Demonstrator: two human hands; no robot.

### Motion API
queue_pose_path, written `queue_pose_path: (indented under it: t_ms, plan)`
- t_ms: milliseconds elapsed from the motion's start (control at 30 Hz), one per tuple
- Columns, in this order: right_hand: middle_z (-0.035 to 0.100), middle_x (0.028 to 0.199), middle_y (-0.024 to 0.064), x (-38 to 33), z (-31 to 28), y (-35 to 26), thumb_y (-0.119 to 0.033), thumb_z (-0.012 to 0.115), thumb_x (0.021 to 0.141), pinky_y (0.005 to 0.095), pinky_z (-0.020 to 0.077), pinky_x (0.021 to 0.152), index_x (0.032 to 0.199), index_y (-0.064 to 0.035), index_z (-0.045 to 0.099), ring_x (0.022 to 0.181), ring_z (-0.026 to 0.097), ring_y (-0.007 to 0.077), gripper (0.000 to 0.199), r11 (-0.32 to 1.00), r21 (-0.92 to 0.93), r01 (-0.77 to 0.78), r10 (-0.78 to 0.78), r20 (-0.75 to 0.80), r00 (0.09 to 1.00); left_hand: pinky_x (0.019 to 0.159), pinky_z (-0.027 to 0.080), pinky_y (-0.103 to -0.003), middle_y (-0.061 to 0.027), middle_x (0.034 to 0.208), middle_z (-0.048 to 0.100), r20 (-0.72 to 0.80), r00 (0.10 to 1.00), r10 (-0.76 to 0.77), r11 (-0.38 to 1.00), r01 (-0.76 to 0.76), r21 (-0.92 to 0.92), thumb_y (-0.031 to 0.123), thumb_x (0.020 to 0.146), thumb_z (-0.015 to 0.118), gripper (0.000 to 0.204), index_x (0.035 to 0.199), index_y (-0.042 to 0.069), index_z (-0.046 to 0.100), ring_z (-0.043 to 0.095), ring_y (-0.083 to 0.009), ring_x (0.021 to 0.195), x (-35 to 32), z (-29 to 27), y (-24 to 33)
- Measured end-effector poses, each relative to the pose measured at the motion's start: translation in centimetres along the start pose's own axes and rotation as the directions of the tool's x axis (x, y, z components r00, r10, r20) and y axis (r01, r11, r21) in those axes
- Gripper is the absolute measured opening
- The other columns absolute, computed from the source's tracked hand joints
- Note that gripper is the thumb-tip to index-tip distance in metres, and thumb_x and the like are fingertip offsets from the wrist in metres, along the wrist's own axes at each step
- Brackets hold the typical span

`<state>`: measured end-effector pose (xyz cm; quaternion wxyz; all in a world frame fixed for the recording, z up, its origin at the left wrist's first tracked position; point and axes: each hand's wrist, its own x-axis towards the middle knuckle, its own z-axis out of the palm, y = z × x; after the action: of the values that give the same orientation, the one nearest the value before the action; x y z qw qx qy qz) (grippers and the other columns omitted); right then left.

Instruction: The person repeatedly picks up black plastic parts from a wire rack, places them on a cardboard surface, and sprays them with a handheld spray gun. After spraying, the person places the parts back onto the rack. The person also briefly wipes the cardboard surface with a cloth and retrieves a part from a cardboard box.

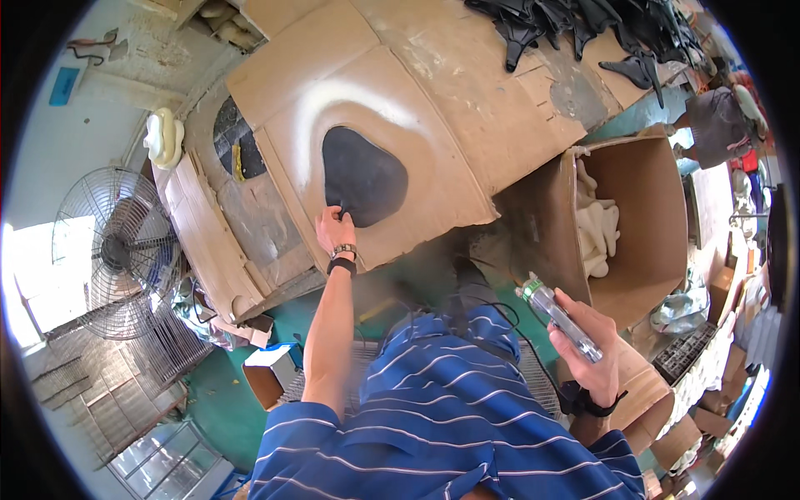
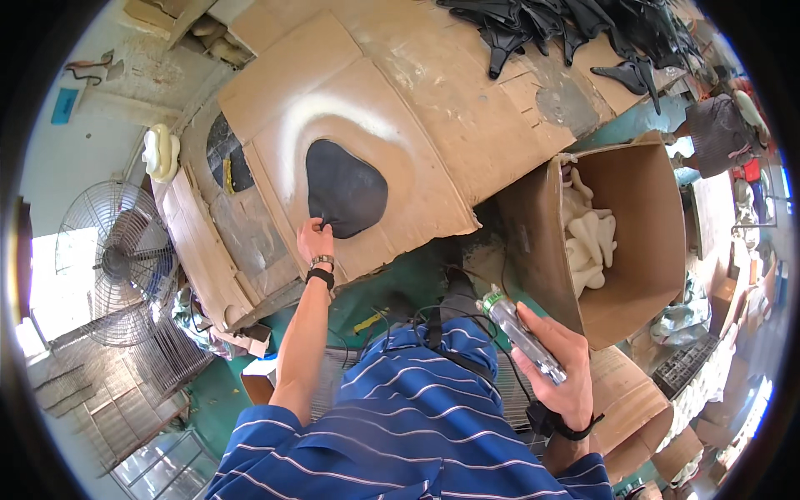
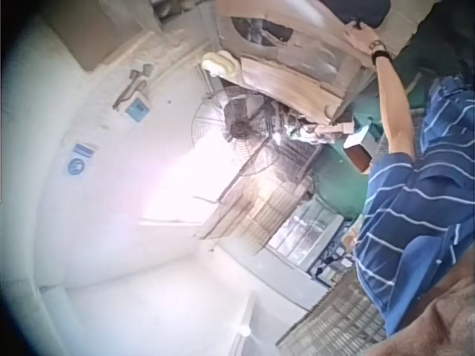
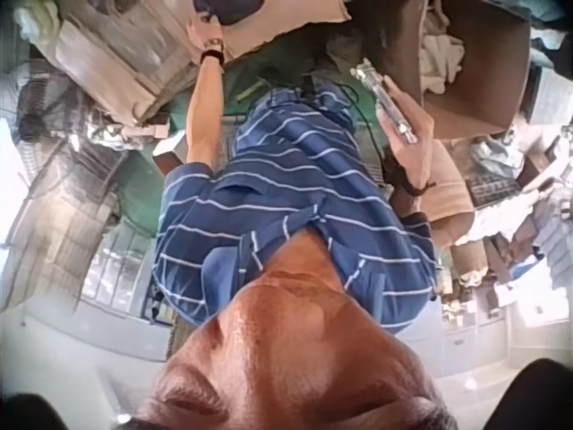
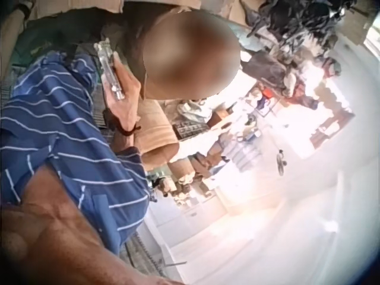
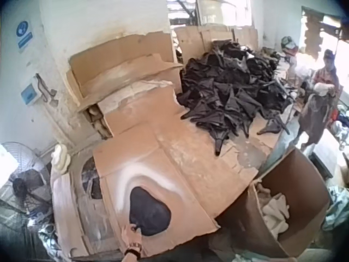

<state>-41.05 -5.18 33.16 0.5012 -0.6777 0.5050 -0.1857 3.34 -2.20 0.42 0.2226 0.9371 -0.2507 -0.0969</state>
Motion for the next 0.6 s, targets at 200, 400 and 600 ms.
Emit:
queue_pose_path:
  t_ms: [200, 400, 600]
  plan:
    - [0.069, 0.094, 0.0201, 3.2, 1.6, 2.3, 0.004, 0.073, 0.079, 0.0353, 0.0513, 0.072, 0.132, 0.0019, 0.063, 0.077, 0.066, 0.0324, 0.054, 0.992, 0.071, 0.101, -0.106, 0.076, 0.991, 0.082, 0.055, -0.056, -0.0061, 0.085, 0.061, 0.638, 0.728, -0.252, -0.136, 0.626, -0.768, -0.001, 0.075, 0.068, 0.019, 0.092, 0.007, 0.063, 0.064, -0.0316, 0.087, 4.4, 1.5, 0.1]
    - [0.069, 0.097, 0.0206, 6.5, 3.4, 2.3, 0.003, 0.074, 0.080, 0.0379, 0.0525, 0.074, 0.134, 0.0006, 0.061, 0.081, 0.066, 0.0375, 0.055, 0.983, 0.041, 0.179, -0.183, 0.204, 0.962, 0.100, 0.048, -0.052, -0.0113, 0.111, 0.071, 0.494, 0.869, -0.005, -0.336, 0.464, -0.820, 0.008, 0.074, 0.056, 0.034, 0.106, 0.003, 0.065, 0.065, -0.0332, 0.107, 4.2, -7.7, 8.3]
    - [0.069, 0.099, 0.0213, 9.1, 5.2, 1.0, 0.002, 0.073, 0.081, 0.0364, 0.0531, 0.076, 0.133, 0.0000, 0.062, 0.083, 0.068, 0.0364, 0.053, 0.974, 0.049, 0.223, -0.225, 0.374, 0.900, 0.101, 0.049, -0.052, -0.0140, 0.121, 0.070, 0.358, 0.930, -0.079, -0.458, 0.285, -0.842, 0.011, 0.072, 0.053, 0.048, 0.118, 0.000, 0.065, 0.065, -0.0358, 0.115, 0.7, -14.6, 2.0]
